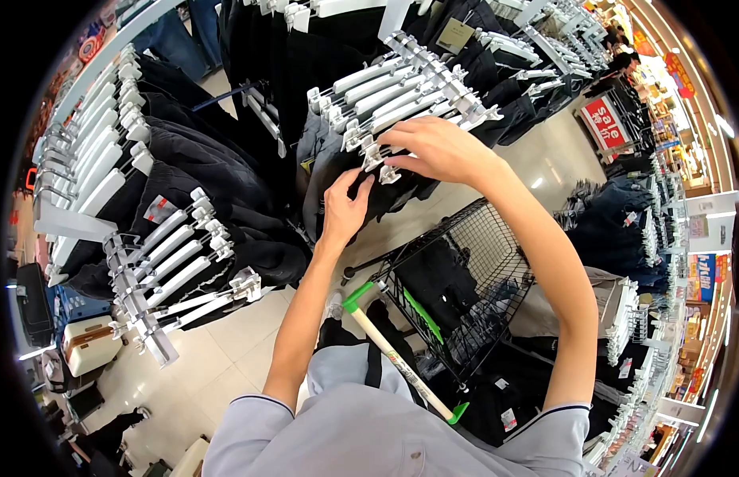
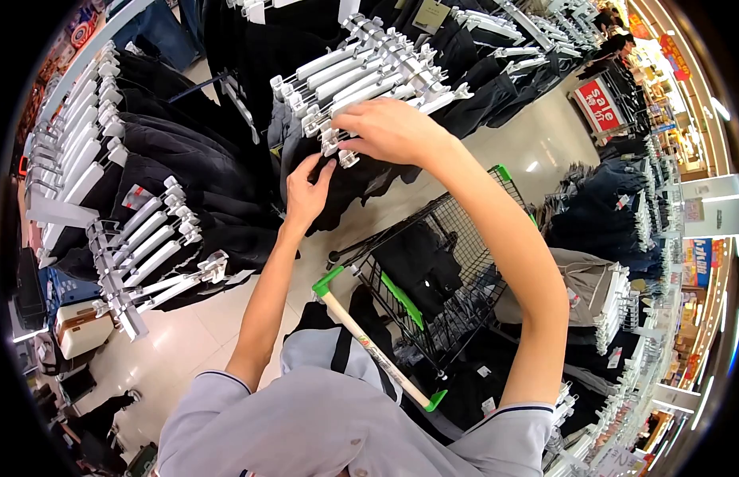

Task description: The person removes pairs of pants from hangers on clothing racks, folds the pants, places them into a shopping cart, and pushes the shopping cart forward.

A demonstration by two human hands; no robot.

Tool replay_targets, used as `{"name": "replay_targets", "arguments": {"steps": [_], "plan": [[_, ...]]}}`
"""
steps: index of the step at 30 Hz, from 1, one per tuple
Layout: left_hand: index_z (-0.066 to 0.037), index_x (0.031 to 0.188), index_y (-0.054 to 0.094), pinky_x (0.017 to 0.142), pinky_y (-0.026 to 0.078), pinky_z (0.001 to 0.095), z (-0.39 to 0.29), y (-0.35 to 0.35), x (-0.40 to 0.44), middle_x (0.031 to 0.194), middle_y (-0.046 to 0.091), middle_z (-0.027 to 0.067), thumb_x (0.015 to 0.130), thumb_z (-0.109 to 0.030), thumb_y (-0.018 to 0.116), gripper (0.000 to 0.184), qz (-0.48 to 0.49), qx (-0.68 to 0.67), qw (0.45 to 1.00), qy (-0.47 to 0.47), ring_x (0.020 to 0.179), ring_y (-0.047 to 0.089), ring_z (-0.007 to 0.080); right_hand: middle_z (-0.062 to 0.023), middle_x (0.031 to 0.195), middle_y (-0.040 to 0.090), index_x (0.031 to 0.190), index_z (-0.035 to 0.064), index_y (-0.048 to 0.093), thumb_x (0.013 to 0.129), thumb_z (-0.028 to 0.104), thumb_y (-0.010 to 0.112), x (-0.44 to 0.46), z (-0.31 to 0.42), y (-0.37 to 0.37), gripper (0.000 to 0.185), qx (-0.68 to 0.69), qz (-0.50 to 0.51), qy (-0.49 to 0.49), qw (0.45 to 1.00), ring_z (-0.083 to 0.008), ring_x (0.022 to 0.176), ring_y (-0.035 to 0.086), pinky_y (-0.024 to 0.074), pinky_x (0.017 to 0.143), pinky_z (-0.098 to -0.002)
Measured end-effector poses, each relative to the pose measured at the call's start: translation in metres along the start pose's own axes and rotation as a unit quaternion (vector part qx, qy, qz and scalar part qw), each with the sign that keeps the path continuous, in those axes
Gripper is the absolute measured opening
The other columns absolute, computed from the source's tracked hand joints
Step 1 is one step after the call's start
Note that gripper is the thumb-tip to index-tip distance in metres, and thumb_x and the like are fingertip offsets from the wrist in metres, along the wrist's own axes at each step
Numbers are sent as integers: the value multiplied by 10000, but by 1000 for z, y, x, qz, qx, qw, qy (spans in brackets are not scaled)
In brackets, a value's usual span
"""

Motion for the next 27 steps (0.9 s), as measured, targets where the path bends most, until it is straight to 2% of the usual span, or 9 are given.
{"name": "replay_targets", "arguments": {"steps": [5, 11, 13, 16, 20, 22, 23, 25, 27], "plan": [[46, 1186, 674, 861, 501, 287, -13, 5, -3, 1009, 718, 116, 997, -69, 706, 223, 3, -38, 996, 85, 917, 631, 145, -92, 1030, 706, 1166, 74, 671, 931, 317, 756, 4, -1, 14, 348, -9, 3, -5, 1000, -326, 1052, 691, 564, 884, -450], [40, 1191, 673, 857, 487, 267, -8, 8, -4, 1013, 701, 74, 1004, -52, 697, 210, 55, -47, 996, 54, 924, 601, 119, -128, 979, 718, 1161, 33, 683, 919, 302, 766, 1, -8, 12, 371, 76, -5, -24, 997, -355, 1002, 691, 552, 869, -461], [36, 1207, 690, 896, 517, 317, 18, 9, -5, 1062, 737, 157, 996, -63, 702, 234, 49, -59, 997, 5, 949, 678, 212, -142, 916, 720, 1155, 25, 682, 926, 283, 759, 2, -11, 10, 354, 107, -9, -17, 994, -371, 949, 695, 546, 842, -466], [42, 1228, 677, 899, 520, 326, 47, 3, -11, 1078, 748, 184, 1040, -166, 685, 281, 45, -34, 997, -48, 966, 677, 205, -128, 921, 726, 1172, 47, 678, 935, 287, 755, 9, -11, 7, 345, 124, -27, -25, 992, -367, 938, 702, 548, 820, -473], [36, 1246, 658, 888, 530, 364, 32, 2, -14, 1055, 744, 204, 1058, -221, 665, 319, 18, 4, 999, -26, 948, 696, 263, -154, 1217, 684, 1425, 106, 550, 910, 270, 797, -1, -4, -13, 594, 46, -68, -29, 996, -355, 1208, 622, 515, 1030, -444], [26, 1198, 669, 856, 535, 369, 17, -4, -14, 1006, 739, 211, 1046, -244, 685, 310, 9, 25, 999, -40, 910, 698, 270, -144, 1208, 701, 1279, 60, 669, 916, 282, 816, -21, -17, -43, 450, 156, -51, 13, 986, -320, 1160, 671, 537, 1004, -423], [22, 1174, 673, 840, 537, 371, 20, -3, -13, 980, 735, 214, 1040, -255, 696, 308, 16, 33, 997, -63, 889, 700, 274, -125, 1054, 750, 1072, 18, 751, 920, 292, 822, -33, -31, -61, 321, 165, -38, 45, 985, -286, 988, 728, 573, 900, -381], [24, 1151, 673, 825, 539, 371, 16, -5, -14, 951, 735, 224, 1033, -270, 705, 318, -3, 21, 999, -39, 858, 708, 302, -75, 792, 760, 841, 3, 783, 932, 297, 816, -73, -88, -54, 309, 177, 85, 176, 965, -165, 710, 703, 546, 658, -313], [23, 1173, 673, 831, 541, 377, 23, -5, -15, 972, 742, 233, 1032, -262, 705, 320, 3, 32, 998, -61, 877, 720, 311, -60, 668, 712, 797, 10, 800, 912, 310, 779, -125, -140, -36, 322, 132, 262, 375, 879, -150, 670, 684, 542, 645, -329]]}}
Point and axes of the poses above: each hand's wrist, its own x-axis towards the middle knuckle, its own y-axis out of the palm, z = x × y, the point moved 10 cm from there along x, towards the middle knuckle
